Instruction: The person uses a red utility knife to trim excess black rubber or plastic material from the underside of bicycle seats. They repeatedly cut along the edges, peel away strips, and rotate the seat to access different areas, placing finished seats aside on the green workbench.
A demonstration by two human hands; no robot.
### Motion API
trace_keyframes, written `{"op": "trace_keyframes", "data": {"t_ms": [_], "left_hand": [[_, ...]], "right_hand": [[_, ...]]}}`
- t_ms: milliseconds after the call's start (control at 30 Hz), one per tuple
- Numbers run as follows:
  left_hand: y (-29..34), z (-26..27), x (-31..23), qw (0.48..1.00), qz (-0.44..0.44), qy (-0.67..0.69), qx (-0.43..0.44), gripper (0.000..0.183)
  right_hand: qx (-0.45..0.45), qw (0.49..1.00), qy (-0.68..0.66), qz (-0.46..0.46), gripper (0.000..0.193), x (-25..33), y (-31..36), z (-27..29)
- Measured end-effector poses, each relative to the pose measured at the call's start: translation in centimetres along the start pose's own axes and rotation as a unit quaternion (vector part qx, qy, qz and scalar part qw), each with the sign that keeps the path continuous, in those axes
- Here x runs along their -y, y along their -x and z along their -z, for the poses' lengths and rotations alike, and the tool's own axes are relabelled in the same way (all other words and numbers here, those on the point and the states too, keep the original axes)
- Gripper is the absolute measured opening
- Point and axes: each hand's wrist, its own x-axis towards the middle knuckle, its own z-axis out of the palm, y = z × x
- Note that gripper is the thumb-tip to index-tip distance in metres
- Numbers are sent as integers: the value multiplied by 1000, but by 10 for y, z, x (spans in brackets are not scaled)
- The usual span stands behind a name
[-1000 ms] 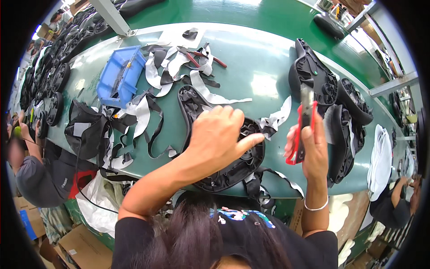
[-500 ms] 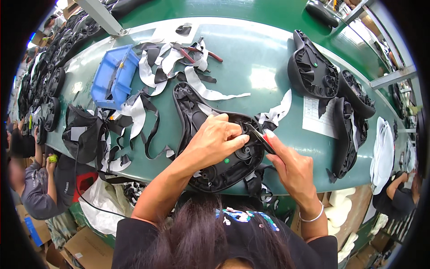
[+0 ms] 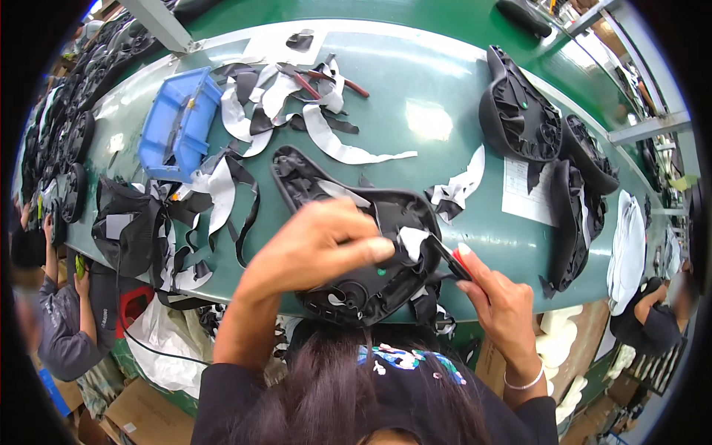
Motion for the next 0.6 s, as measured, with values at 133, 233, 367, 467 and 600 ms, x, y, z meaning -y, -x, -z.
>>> {"op": "trace_keyframes", "data": {"t_ms": [133,233,367,467,600], "left_hand": [[-30,18,-5,996,34,-83,-22,32],[-41,7,0,974,-23,164,-153,34],[-28,-9,14,968,-117,187,-120,28],[-38,-27,3,926,-360,-112,11,25],[-32,-52,11,919,-378,-73,79,23]], "right_hand": [[6,997,79,17,53,10,-18,-5],[-21,995,93,-6,53,10,-12,-16],[-43,998,37,-25,54,5,1,-24],[-13,1000,24,-9,55,-4,-7,-11],[-18,1000,10,4,56,-8,-10,-10]]}}
